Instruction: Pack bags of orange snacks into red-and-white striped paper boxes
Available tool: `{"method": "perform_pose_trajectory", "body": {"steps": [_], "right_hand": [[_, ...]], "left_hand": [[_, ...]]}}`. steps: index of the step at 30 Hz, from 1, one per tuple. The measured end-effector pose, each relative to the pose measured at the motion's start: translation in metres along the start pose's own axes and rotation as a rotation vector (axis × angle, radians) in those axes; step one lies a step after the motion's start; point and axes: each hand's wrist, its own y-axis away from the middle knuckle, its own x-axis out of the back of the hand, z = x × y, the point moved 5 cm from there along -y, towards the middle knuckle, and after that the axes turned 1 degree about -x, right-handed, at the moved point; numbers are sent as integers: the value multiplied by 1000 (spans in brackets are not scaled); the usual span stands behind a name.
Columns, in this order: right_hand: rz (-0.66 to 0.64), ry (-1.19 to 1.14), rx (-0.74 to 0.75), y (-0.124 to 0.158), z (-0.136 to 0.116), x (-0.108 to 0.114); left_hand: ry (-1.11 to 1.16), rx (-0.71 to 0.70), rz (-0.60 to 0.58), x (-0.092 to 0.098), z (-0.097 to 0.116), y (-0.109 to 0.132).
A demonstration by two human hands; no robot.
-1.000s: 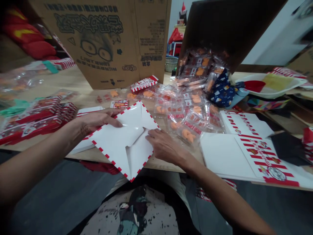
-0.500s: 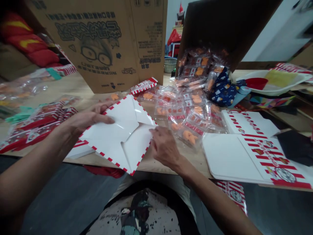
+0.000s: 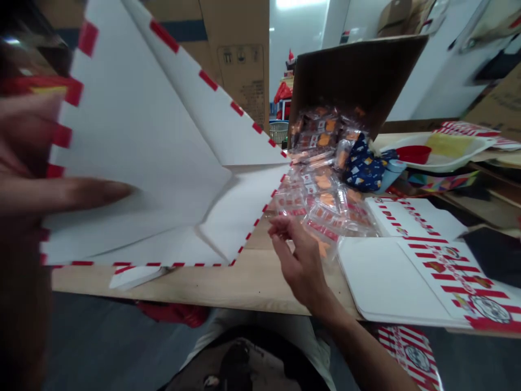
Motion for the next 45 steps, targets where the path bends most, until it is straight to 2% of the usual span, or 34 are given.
{"method": "perform_pose_trajectory", "body": {"steps": [2, 3, 5, 8, 12, 15, 19, 25, 31, 37, 42, 45], "right_hand": [[90, 132, 259, 10, -25, 2], [78, 186, 372, 14, -36, -2], [-26, 225, 468, 18, -48, -18], [-172, 263, 355, 12, -42, -47], [-436, 479, 271, 10, -19, -99], [-635, 564, 163, 14, 1, -134], [-698, 581, 61, 13, 12, -158], [-798, 604, -24, 4, 12, -166], [-666, 723, 52, 4, 6, -158], [-607, 675, 166, -1, 19, -144], [-648, 711, 187, -5, 28, -146], [-690, 718, 197, -2, 30, -148]], "left_hand": [[-221, -26, -138, -6, -14, -2], [-292, -18, -164, -4, -25, -3], [-269, 33, -115, 10, -55, -6], [-121, 116, 50, 43, -112, -1], [-1, 303, 259, 85, -189, 25], [14, 388, 374, 106, -221, 42], [-16, 397, 395, 120, -229, 45], [-42, 397, 357, 118, -224, 42], [-31, 289, 389, 101, -217, 43], [102, 325, 273, 93, -224, 45], [124, 279, 282, 96, -226, 48], [136, 324, 281, 97, -227, 44]]}}
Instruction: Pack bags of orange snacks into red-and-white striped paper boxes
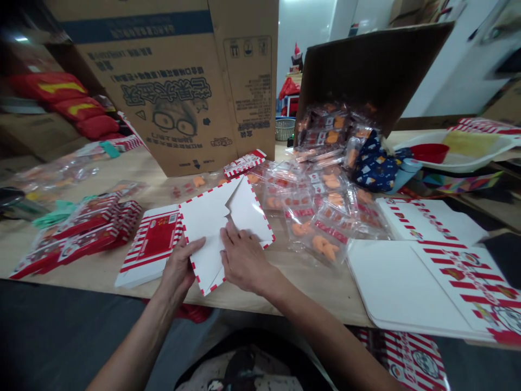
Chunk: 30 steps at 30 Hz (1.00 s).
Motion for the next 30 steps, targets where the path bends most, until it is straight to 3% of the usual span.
{"method": "perform_pose_trajectory", "body": {"steps": [4, 8, 10, 15, 19, 22, 25, 30], "right_hand": [[-12, 1, 47, 2, -3, 6], [214, 66, -274, -11, 11, 32], [259, 107, -397, -24, 16, 37], [97, 131, -416, -59, 24, 20], [122, 175, -477, -61, 32, 14], [155, 187, -415, -59, 26, 13], [171, 185, -374, -61, 20, 12], [133, 173, -455, -66, 20, 6]], "left_hand": [[-27, 10, 152, 6, 7, -7], [-47, -37, 237, 3, 13, -7], [-56, -59, 252, -1, 13, -3], [-92, -166, 233, -10, 10, 9], [-87, -124, 194, -4, 12, 6], [-74, -42, 156, 0, 22, -5], [-107, 33, 189, 3, 32, -17], [-224, -73, 245, 6, 45, -23]]}}
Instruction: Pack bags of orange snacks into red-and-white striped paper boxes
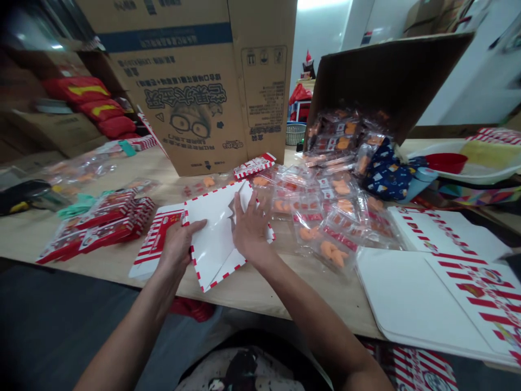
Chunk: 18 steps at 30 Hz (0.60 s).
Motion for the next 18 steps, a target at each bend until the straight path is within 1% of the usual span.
{"method": "perform_pose_trajectory", "body": {"steps": [3, 6, 12, 15, 18], "right_hand": [[2, -50, -7, 2, -3, 1], [-7, -65, -9, 8, -6, 5], [-9, -59, 10, 13, -10, 11], [-1, -64, 4, 13, -8, 10], [-2, -70, 2, 13, -4, 9]], "left_hand": [[-121, -91, 39, 7, 6, -2], [-210, -105, 68, 15, 10, -7], [-102, -24, 90, 28, 9, -17], [-112, -38, 66, 26, 6, -15], [-101, -61, 73, 22, 2, -12]]}}
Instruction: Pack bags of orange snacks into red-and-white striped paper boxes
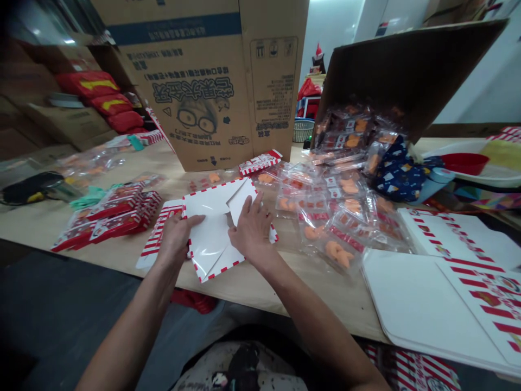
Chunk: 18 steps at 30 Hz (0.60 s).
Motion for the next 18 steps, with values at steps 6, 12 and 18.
{"method": "perform_pose_trajectory", "body": {"steps": [6, 12, 18], "right_hand": [[-26, -88, -1, -2, 15, 10], [-70, -133, 15, 4, 21, 19], [-96, -137, 6, 9, 32, 20]], "left_hand": [[100, 66, -34, -12, -1, 2], [296, 259, -309, -32, 3, 18], [412, 279, -362, -40, -7, 22]]}}
